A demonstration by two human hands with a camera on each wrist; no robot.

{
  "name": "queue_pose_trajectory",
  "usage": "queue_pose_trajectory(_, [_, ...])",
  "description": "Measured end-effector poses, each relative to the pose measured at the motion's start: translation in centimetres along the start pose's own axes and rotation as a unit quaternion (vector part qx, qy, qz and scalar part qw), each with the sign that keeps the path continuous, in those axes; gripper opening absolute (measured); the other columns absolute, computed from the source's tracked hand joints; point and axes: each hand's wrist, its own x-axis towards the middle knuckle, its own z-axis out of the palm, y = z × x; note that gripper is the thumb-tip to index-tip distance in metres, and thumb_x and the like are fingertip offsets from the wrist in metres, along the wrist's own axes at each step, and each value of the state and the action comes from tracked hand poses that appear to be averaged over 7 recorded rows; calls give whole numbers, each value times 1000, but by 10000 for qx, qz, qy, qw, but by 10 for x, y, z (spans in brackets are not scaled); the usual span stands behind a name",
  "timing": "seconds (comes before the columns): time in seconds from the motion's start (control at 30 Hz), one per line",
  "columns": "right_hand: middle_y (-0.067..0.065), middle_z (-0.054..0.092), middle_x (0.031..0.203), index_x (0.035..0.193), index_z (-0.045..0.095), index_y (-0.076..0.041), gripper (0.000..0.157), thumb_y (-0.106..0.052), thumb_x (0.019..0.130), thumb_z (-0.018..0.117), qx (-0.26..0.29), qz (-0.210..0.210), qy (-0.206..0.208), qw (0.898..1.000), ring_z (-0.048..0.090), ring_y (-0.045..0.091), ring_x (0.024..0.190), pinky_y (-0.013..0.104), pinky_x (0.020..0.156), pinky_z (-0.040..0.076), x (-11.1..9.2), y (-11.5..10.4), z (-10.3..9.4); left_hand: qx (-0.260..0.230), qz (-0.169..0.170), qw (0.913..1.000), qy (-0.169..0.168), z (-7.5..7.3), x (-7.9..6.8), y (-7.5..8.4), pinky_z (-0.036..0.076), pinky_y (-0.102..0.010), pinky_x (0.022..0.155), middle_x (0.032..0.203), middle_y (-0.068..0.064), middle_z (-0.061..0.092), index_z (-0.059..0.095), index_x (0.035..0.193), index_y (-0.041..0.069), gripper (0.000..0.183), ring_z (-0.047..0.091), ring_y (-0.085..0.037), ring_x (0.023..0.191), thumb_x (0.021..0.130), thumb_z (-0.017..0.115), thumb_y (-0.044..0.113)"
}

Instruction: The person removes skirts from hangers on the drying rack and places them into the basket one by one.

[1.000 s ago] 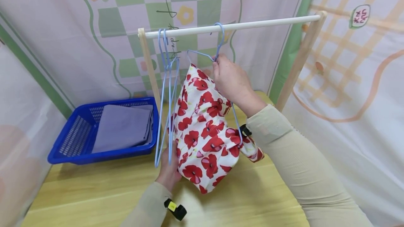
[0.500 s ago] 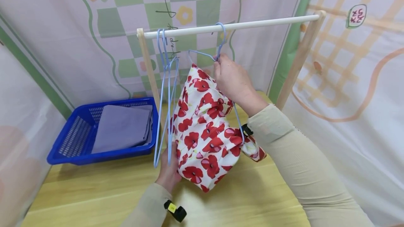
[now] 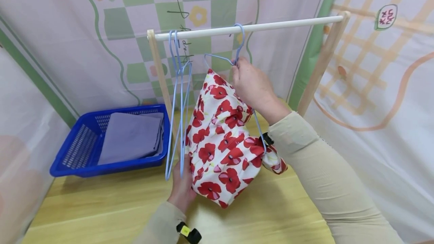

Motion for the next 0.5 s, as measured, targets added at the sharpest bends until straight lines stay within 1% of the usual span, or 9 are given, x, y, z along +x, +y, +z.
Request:
queue_pose_trajectory(0.1, [13,60,95,148,48,-6,45,-29,114,30,-25,13,-11,10000,60,31,79,43,69,52,0,1,0,-35,52,10000,-28,0,-4,0,57,-32,101,142,-9,62,50,147,12,56,66,-18,120,111,40,53])
queue_pose_trajectory(0.17, [13,60,94,146,48,-5,44,-29,114,30,-11,15,-16,10000,59,30,77,43,68,51,0,1,-1,-29,40,10000,53,0,-6,1,57,-32,100,142,-8,61,48,147,13,55,66,-18,121,110,41,54])
queue_pose_trajectory(0.27, [12,59,93,145,49,-5,43,-29,114,30,16,5,-15,10000,58,29,76,41,67,50,1,2,-1,-201,171,9996,76,0,-8,1,56,-32,102,144,-8,61,47,147,12,55,65,-20,125,110,43,53])
queue_pose_trajectory(0.4, [12,59,92,143,49,-4,43,-29,114,30,21,-13,-16,10000,58,28,75,41,66,49,0,2,-1,-423,426,9982,78,0,-13,2,56,-33,102,145,-6,60,50,147,17,50,63,-21,128,109,48,51])
queue_pose_trajectory(0.5, [13,59,92,143,49,-4,43,-29,114,30,20,-12,-20,10000,58,29,75,40,66,49,-1,3,-1,-480,498,9976,96,-1,-18,3,56,-32,102,147,-4,59,48,149,23,51,62,-20,130,108,49,52])
